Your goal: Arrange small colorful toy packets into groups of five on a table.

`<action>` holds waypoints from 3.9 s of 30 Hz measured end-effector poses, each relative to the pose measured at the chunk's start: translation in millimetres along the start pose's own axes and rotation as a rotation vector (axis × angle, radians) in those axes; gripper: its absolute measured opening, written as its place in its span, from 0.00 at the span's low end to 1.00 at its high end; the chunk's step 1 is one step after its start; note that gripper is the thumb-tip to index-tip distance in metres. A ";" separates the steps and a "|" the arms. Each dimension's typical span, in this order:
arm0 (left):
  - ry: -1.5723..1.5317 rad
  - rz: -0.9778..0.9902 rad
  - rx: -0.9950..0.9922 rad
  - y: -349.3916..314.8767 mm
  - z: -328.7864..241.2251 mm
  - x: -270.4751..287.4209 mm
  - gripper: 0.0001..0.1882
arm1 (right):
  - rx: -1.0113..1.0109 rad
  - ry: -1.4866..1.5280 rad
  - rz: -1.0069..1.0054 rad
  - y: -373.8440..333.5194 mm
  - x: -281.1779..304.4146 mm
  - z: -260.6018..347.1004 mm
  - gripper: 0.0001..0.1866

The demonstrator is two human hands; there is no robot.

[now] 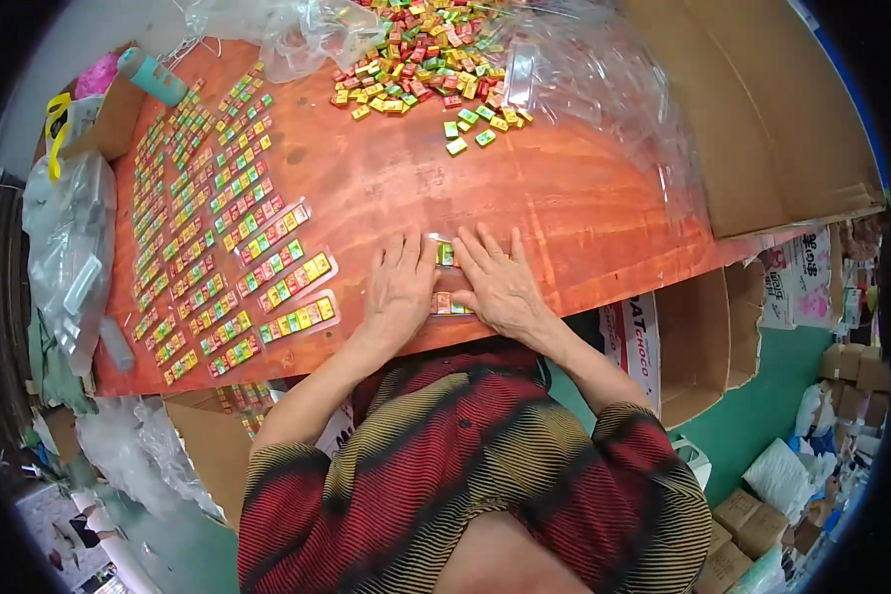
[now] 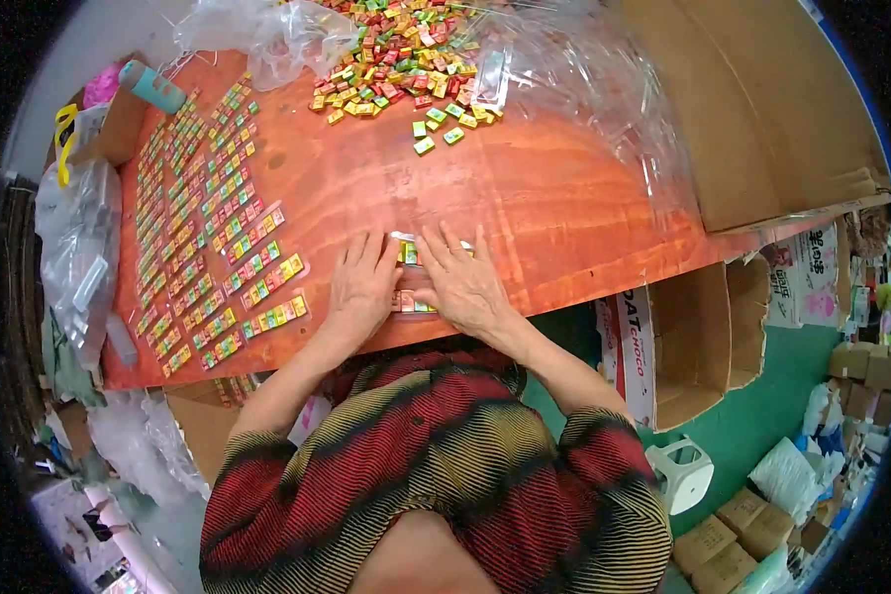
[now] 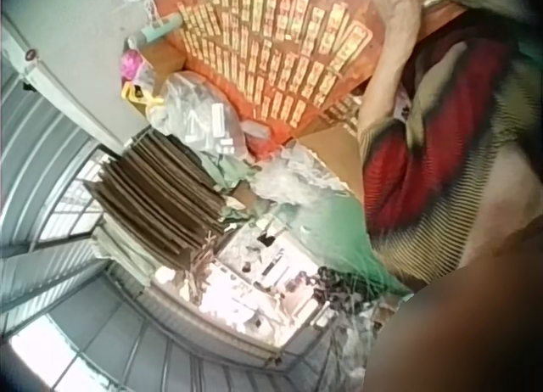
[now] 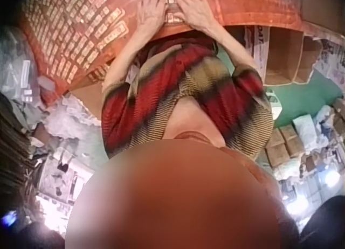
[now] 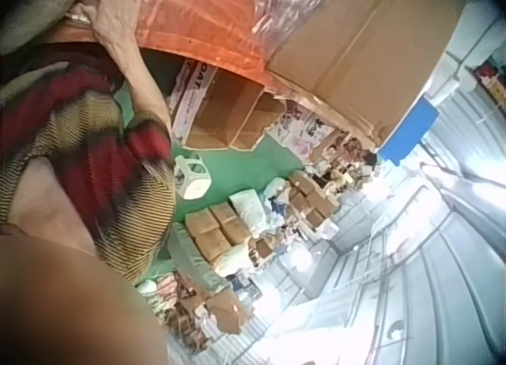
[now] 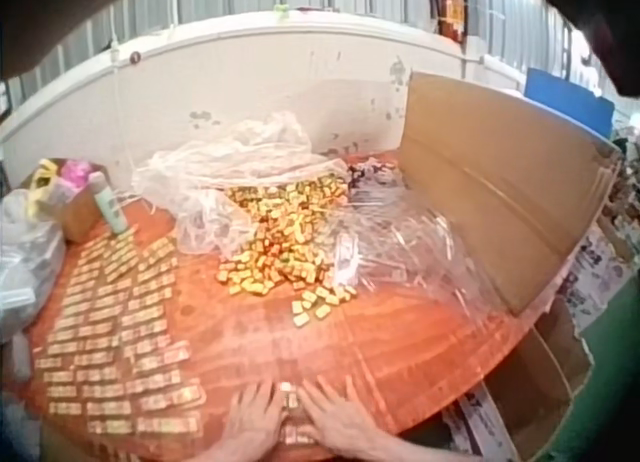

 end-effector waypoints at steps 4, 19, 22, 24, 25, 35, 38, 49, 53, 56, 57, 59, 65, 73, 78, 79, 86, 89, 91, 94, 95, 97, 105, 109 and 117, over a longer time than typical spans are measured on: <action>-0.044 0.086 0.076 -3.8 6.8 -7.9 0.24 | 0.039 0.090 0.024 0.3 1.9 -5.1 0.36; -0.115 0.096 0.139 -52.8 -18.7 -16.2 0.32 | 0.060 -0.002 -0.045 15.4 10.6 12.2 0.30; -0.131 0.086 0.150 -54.2 -18.6 -17.3 0.33 | 0.030 -0.045 -0.055 16.9 6.6 13.0 0.28; -0.141 0.077 0.149 -55.5 -19.2 -17.3 0.33 | 0.012 -0.063 -0.038 18.0 7.4 12.2 0.26; -0.154 0.074 0.150 -56.4 -19.4 -17.5 0.33 | 0.022 -0.047 -0.019 20.7 8.4 14.4 0.26; -0.140 0.086 0.164 -52.4 -14.2 -16.2 0.38 | 0.046 -0.025 -0.040 5.5 5.4 0.5 0.33; -0.178 0.089 0.153 -36.9 -5.9 -14.9 0.39 | 0.027 -0.027 0.060 4.0 -0.8 -5.4 0.34; -0.078 0.106 0.086 -12.1 22.8 -18.4 0.35 | 0.085 0.054 0.051 16.1 -10.0 4.9 0.34; -0.088 0.153 0.113 -8.3 24.2 -18.5 0.35 | 0.074 0.022 -0.008 22.9 -9.5 5.3 0.35; -0.102 0.112 0.118 -4.1 24.3 -20.2 0.35 | 0.035 0.041 0.010 21.4 -17.1 1.2 0.36; -0.138 0.069 0.111 -4.9 23.3 -19.5 0.35 | 0.033 0.040 0.014 22.4 -16.9 0.2 0.36; -0.090 0.083 0.125 -3.8 25.8 -21.5 0.35 | 0.034 -0.005 -0.004 23.7 -13.8 -1.5 0.35; -0.090 0.075 0.142 -1.2 27.4 -15.6 0.35 | 0.066 0.004 -0.047 26.8 -6.9 4.1 0.36; -0.055 -0.065 0.165 18.4 62.4 -12.6 0.28 | -0.019 -0.023 -0.113 59.3 -23.2 -6.3 0.33; 0.001 -0.204 0.305 33.6 98.2 4.8 0.24 | -0.067 0.018 -0.132 122.2 -37.7 1.6 0.30; 0.021 -0.225 0.331 36.4 104.9 8.5 0.24 | -0.020 0.027 -0.147 133.3 -37.5 5.1 0.29; 0.004 -0.122 0.347 55.8 141.8 29.2 0.28 | 0.115 0.239 -0.085 202.5 -38.4 5.6 0.23; -0.017 -0.082 0.364 54.4 160.6 30.5 0.30 | 0.121 0.295 -0.146 216.9 -27.9 8.6 0.19; -0.038 -0.108 0.355 49.6 166.8 32.8 0.32 | 0.188 0.069 -0.068 229.6 -16.7 15.9 0.09; -0.061 -0.143 0.284 62.6 151.9 31.0 0.29 | 0.162 0.063 -0.345 254.6 -4.1 0.6 0.06; -0.052 -0.137 0.283 64.8 147.9 33.5 0.29 | 0.220 0.119 -0.429 267.1 1.4 2.2 0.07; -0.029 -0.026 0.364 74.8 146.7 24.4 0.30 | 0.292 0.115 -0.505 290.4 1.1 2.2 0.07; 0.093 -0.023 0.492 72.2 177.7 17.0 0.29 | 0.297 -0.136 -0.369 300.8 -27.9 -4.5 0.09; 0.105 -0.038 0.471 73.1 180.2 16.7 0.29 | 0.381 -0.225 -0.395 269.6 -26.4 -13.3 0.07; 0.085 -0.068 0.468 79.3 190.2 19.6 0.28 | 0.270 -0.182 -0.201 216.6 -15.2 -62.9 0.09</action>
Point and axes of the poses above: each hand's wrist, its own y-axis towards the middle knuckle, its own x-axis out of the back of the hand, z = x × y, the point moved 7 cm from there along y, towards the middle knuckle, and after that the axes turned 13 degrees about -y, right-handed, at the moved point
